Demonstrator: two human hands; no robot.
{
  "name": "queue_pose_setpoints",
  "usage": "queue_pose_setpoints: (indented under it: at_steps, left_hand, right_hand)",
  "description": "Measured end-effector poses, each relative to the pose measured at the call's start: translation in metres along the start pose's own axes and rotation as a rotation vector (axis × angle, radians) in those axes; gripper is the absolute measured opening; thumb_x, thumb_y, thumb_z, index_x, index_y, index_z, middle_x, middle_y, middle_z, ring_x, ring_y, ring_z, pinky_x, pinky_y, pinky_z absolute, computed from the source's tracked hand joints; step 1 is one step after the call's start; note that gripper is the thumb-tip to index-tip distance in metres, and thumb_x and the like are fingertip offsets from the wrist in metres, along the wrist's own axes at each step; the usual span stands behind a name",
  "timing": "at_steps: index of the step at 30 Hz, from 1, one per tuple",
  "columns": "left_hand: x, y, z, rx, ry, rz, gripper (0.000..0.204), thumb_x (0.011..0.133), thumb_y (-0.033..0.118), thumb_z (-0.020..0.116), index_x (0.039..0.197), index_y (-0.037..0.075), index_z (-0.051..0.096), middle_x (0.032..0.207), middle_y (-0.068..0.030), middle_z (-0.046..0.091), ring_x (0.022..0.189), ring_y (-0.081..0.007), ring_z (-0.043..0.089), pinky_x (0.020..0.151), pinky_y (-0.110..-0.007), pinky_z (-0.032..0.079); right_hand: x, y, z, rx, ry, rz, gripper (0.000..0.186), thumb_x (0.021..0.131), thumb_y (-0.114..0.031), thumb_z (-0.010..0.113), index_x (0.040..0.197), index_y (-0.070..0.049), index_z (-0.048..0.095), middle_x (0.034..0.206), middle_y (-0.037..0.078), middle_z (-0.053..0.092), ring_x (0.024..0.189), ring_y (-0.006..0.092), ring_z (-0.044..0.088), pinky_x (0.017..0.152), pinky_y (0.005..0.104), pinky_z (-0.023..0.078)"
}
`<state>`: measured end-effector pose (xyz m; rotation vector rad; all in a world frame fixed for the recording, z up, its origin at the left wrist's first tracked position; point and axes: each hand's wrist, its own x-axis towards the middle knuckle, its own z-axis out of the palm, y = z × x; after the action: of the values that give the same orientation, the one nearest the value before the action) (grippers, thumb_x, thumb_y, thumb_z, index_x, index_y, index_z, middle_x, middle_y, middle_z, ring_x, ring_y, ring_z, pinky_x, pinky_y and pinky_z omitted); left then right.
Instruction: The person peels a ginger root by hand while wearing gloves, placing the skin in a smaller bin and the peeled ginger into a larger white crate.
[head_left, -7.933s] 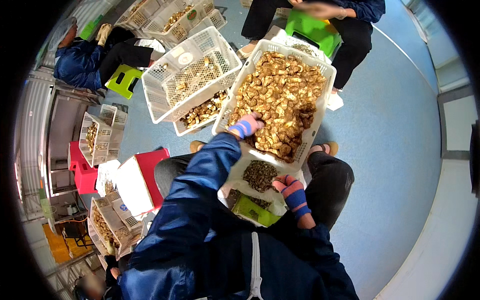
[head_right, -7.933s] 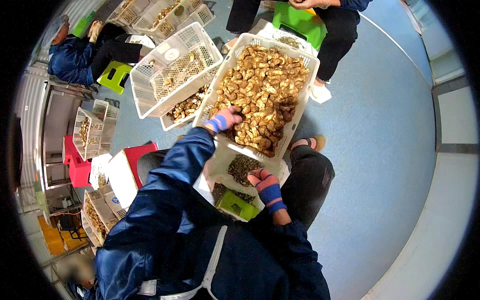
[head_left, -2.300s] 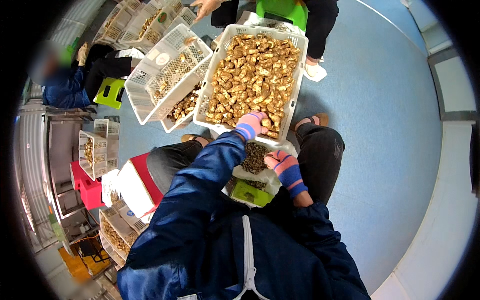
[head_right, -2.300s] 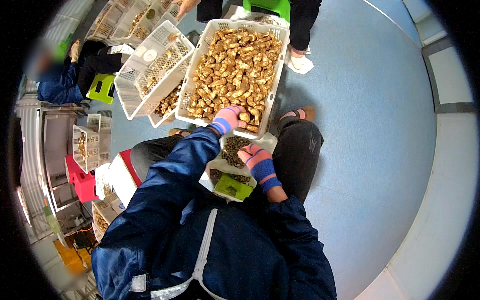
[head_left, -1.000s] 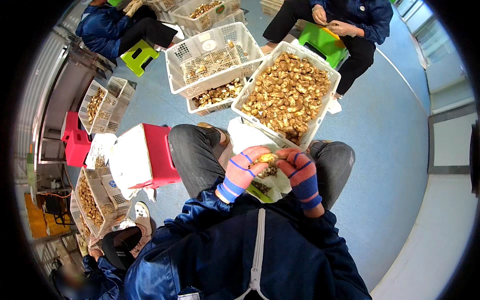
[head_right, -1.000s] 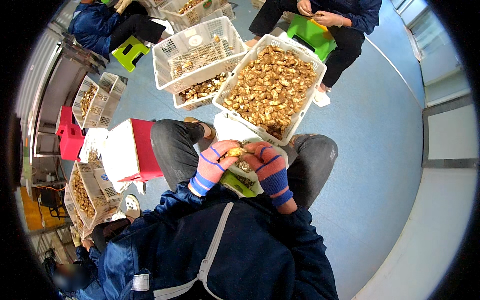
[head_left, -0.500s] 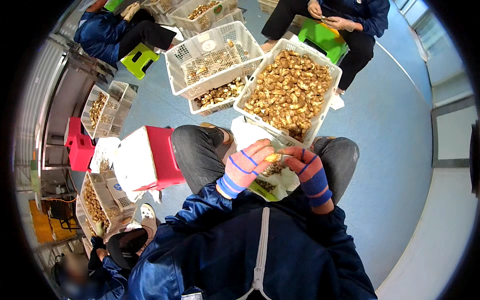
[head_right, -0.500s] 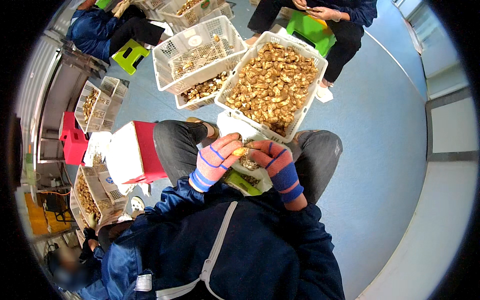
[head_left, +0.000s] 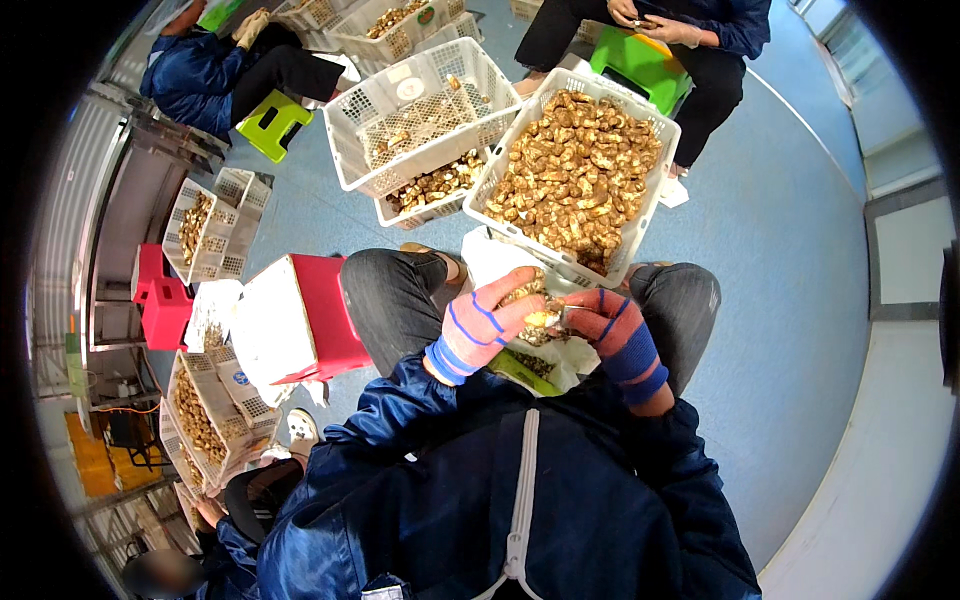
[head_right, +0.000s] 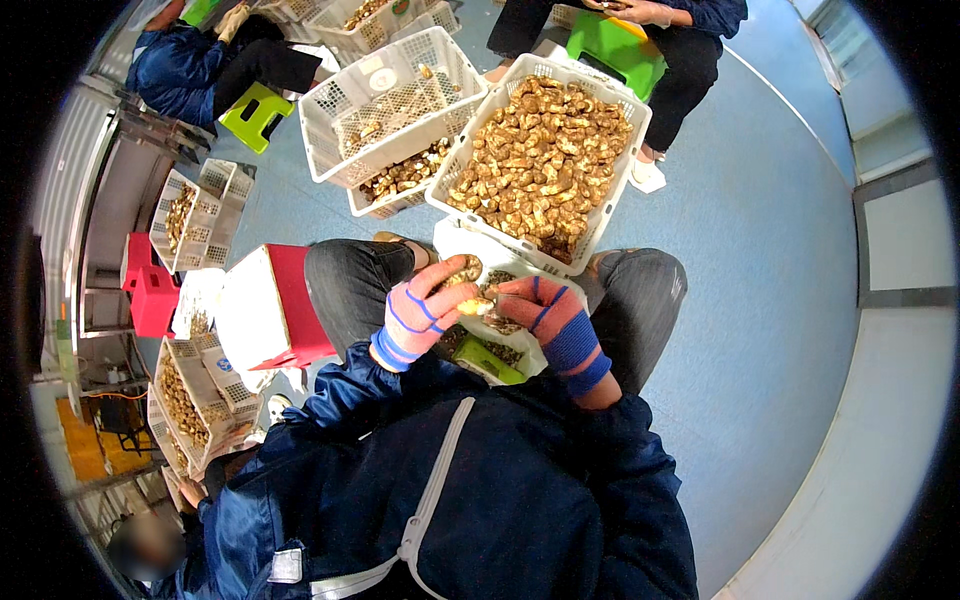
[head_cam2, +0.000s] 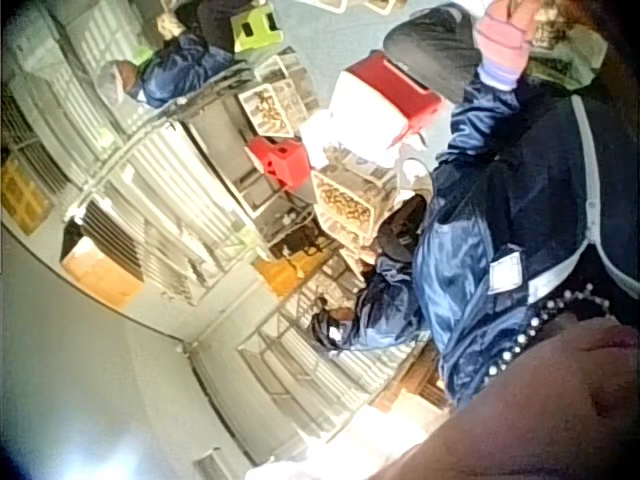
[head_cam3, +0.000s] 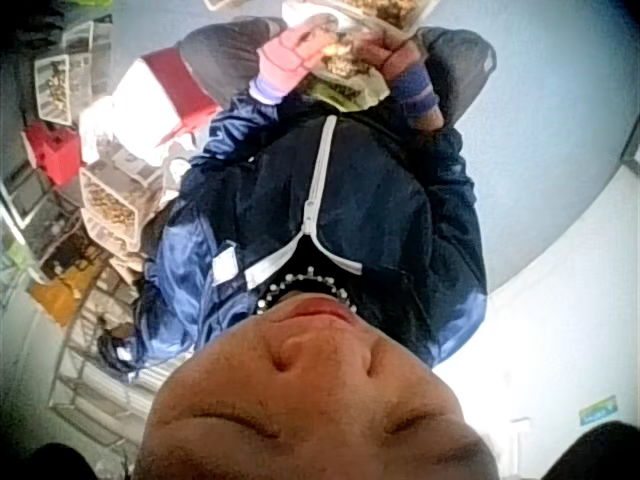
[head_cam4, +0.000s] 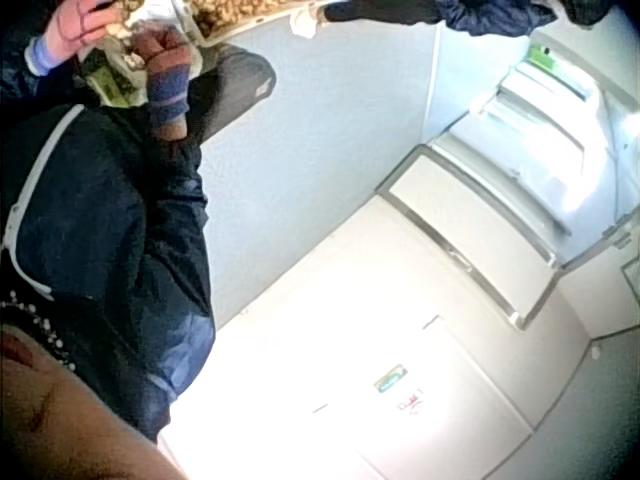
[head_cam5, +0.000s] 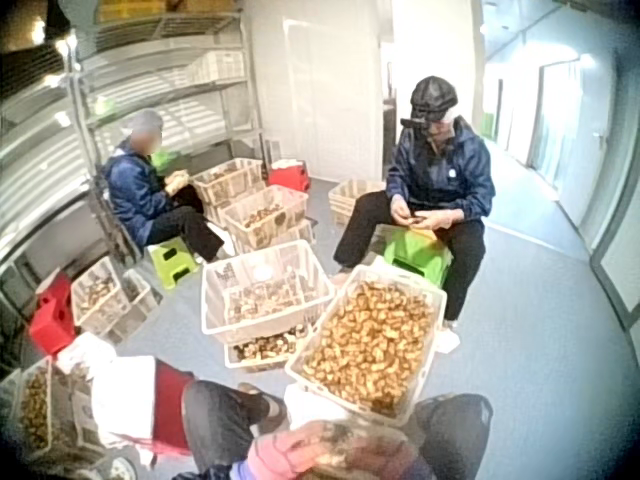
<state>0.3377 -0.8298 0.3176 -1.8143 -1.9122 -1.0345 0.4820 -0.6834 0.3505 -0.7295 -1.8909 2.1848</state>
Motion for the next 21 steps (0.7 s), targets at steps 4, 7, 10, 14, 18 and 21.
queue_pose_setpoints:
  at_steps: [4, 7, 10, 14, 18, 21]
  left_hand:
    - [-0.003, 0.001, 0.009, -0.976, -0.05, -0.661, 0.031, 0.076, 0.012, 0.058, 0.106, 0.007, 0.054, 0.105, -0.0119, 0.056, 0.089, -0.022, 0.056, 0.078, -0.029, 0.043]
    - [-0.01, 0.003, 0.006, -1.62, -0.226, -1.039, 0.037, 0.083, 0.017, 0.053, 0.115, 0.0, 0.045, 0.106, -0.011, 0.054, 0.094, -0.019, 0.053, 0.082, -0.027, 0.041]
    - [-0.019, 0.001, 0.012, -1.118, -0.244, -0.42, 0.043, 0.079, 0.017, 0.055, 0.118, 0.007, 0.04, 0.118, -0.0175, 0.046, 0.104, -0.0317, 0.048, 0.087, -0.036, 0.039]
    - [-0.018, 0.009, 0.007, -0.937, -0.092, -0.168, 0.046, 0.075, 0.014, 0.058, 0.116, 0.009, 0.039, 0.121, -0.0185, 0.044, 0.105, -0.036, 0.048, 0.088, -0.039, 0.038]
    - [-0.016, 0.009, 0.01, -0.87, -0.149, -0.143, 0.042, 0.076, 0.016, 0.055, 0.115, 0.007, 0.04, 0.12, -0.0189, 0.044, 0.103, -0.0349, 0.048, 0.086, -0.038, 0.039]
    - [-0.01, 0.014, 0.006, -0.88, -0.105, -0.123, 0.038, 0.079, 0.015, 0.053, 0.114, 0.004, 0.043, 0.117, -0.017, 0.048, 0.101, -0.0302, 0.05, 0.084, -0.035, 0.04]
  right_hand:
    - [-0.002, -0.002, -0.003, -0.095, 0.027, -0.115, 0.021, 0.076, -0.006, 0.061, 0.096, 0.002, 0.059, 0.086, 0.007, 0.063, 0.076, 0.0112, 0.058, 0.069, 0.0233, 0.046]
    - [0.0, 0.001, 0.0, -0.496, 0.071, -0.619, 0.024, 0.074, -0.006, 0.063, 0.096, 0.0, 0.057, 0.087, 0.01, 0.061, 0.079, 0.0199, 0.059, 0.071, 0.0271, 0.046]
    - [-0.001, 0.007, 0.002, -0.678, 0.083, -0.739, 0.02, 0.072, -0.01, 0.064, 0.089, -0.003, 0.056, 0.091, 0.013, 0.057, 0.085, 0.0291, 0.054, 0.073, 0.0322, 0.044]
    - [-0.002, 0.011, 0.005, -0.736, 0.058, -0.71, 0.017, 0.073, -0.011, 0.064, 0.084, -0.003, 0.055, 0.092, 0.013, 0.056, 0.084, 0.0287, 0.054, 0.071, 0.033, 0.044]
    - [-0.007, 0.012, 0.009, -0.761, 0.079, -0.711, 0.017, 0.073, -0.012, 0.064, 0.086, -0.003, 0.056, 0.09, 0.013, 0.056, 0.082, 0.0278, 0.055, 0.069, 0.0325, 0.045]
    - [-0.011, 0.004, 0.007, -0.686, 0.097, -0.569, 0.017, 0.073, -0.01, 0.064, 0.087, -0.003, 0.057, 0.086, 0.012, 0.057, 0.079, 0.0273, 0.056, 0.067, 0.0317, 0.045]
